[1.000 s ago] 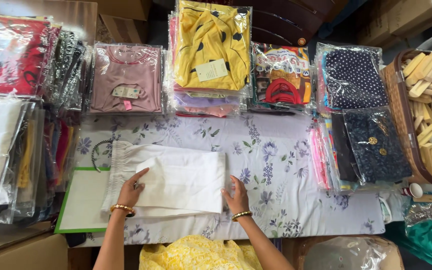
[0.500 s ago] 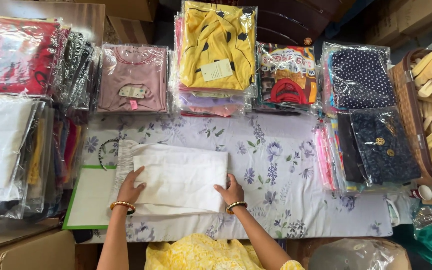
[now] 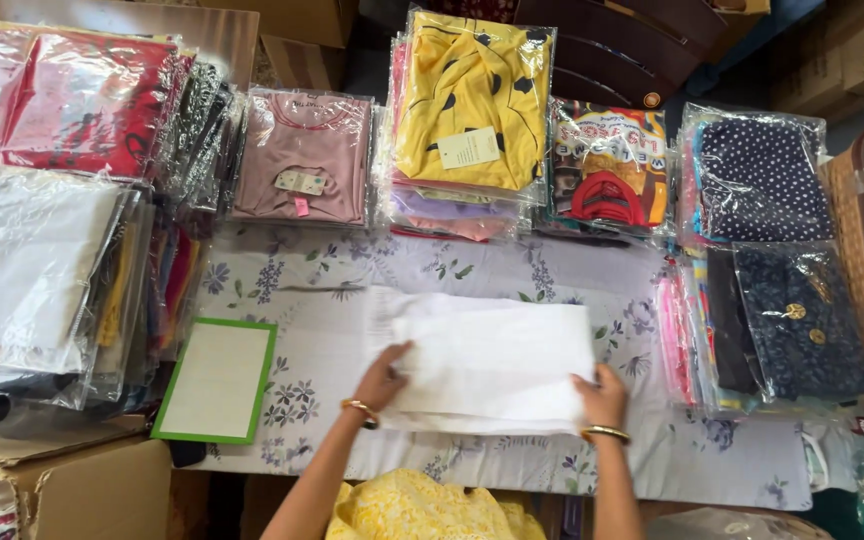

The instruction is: The person folds a white garment on a table, smoothing and turning it, then folds a blue garment and wraps it in clear plastic film. Packaged clothing stacks line the table around the work area.

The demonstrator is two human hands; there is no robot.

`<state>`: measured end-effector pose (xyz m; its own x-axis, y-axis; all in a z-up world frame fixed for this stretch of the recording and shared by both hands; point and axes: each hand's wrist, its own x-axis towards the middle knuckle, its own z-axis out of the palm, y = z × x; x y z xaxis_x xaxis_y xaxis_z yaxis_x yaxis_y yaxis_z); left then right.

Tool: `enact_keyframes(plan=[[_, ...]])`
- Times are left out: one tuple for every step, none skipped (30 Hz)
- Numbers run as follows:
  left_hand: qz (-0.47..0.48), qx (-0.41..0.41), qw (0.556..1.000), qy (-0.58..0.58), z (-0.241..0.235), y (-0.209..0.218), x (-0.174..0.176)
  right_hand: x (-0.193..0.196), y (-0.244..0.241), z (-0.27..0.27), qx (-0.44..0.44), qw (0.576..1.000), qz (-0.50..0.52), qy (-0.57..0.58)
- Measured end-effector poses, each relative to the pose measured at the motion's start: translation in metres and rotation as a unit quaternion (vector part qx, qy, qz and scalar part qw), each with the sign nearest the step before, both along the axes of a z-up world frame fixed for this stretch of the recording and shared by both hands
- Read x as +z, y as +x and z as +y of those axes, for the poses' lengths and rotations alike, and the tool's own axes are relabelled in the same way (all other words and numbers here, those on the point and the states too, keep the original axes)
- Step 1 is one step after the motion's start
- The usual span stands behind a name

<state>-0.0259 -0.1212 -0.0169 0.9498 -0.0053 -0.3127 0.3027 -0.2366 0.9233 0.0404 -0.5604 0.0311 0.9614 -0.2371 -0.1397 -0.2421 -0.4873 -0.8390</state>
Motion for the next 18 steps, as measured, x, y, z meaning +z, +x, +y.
enact_keyframes(plan=[[-0.001, 0.001, 1.0, -0.004, -0.01, 0.004, 0.013, 0.012, -0.001, -0.007, 0.001, 1.0, -0.001, -0.004], [0.012, -0.026, 0.999, -0.042, -0.019, 0.008, 0.026, 0.025, -0.002, -0.015, -0.021, 0.996, 0.034, -0.079], [0.025, -0.054, 0.995, -0.081, -0.03, 0.013, 0.039, 0.038, -0.003, -0.023, -0.045, 0.985, 0.068, -0.154], [0.023, -0.053, 0.995, -0.085, -0.027, 0.018, 0.027, 0.034, -0.006, -0.022, -0.045, 0.984, 0.066, -0.158], [-0.031, -0.011, 0.999, -0.011, -0.024, 0.023, 0.015, 0.031, -0.01, -0.022, 0.002, 0.971, 0.005, -0.237], [-0.083, 0.032, 0.994, 0.063, -0.022, 0.029, 0.002, 0.027, -0.013, -0.023, 0.05, 0.947, -0.055, -0.313], [-0.083, 0.032, 0.994, 0.06, -0.011, 0.039, 0.003, 0.019, -0.02, -0.003, 0.05, 0.946, -0.055, -0.315], [-0.12, 0.071, 0.979, 0.148, 0.0, 0.049, 0.004, 0.01, -0.027, 0.015, 0.075, 0.964, -0.072, -0.244], [-0.157, 0.109, 0.952, 0.237, 0.014, 0.06, 0.005, 0.001, -0.031, 0.036, 0.1, 0.976, -0.09, -0.169], [-0.158, 0.11, 0.952, 0.237, 0.021, 0.071, 0.005, -0.013, -0.04, 0.061, 0.099, 0.976, -0.092, -0.169], [-0.146, 0.123, 0.941, 0.28, 0.029, 0.084, 0.005, -0.026, -0.047, 0.086, 0.172, 0.968, -0.112, -0.147], [-0.133, 0.136, 0.928, 0.322, 0.037, 0.096, 0.005, -0.039, -0.054, 0.112, 0.243, 0.953, -0.131, -0.124], [-0.134, 0.139, 0.927, 0.322, 0.037, 0.103, 0.017, -0.019, -0.058, 0.14, 0.245, 0.952, -0.134, -0.124], [-0.088, 0.121, 0.922, 0.358, 0.037, 0.109, 0.028, 0.002, -0.062, 0.169, 0.302, 0.944, -0.085, -0.104], [-0.041, 0.104, 0.912, 0.394, 0.039, 0.117, 0.04, 0.022, -0.066, 0.199, 0.358, 0.929, -0.037, -0.084], [-0.044, 0.107, 0.912, 0.394, 0.04, 0.12, 0.042, 0.027, -0.062, 0.213, 0.36, 0.928, -0.04, -0.084], [-0.032, 0.074, 0.899, 0.43, 0.041, 0.123, 0.042, 0.031, -0.059, 0.227, 0.403, 0.907, -0.052, -0.106], [-0.02, 0.04, 0.885, 0.464, 0.042, 0.125, 0.043, 0.036, -0.056, 0.241, 0.446, 0.884, -0.064, -0.128]])
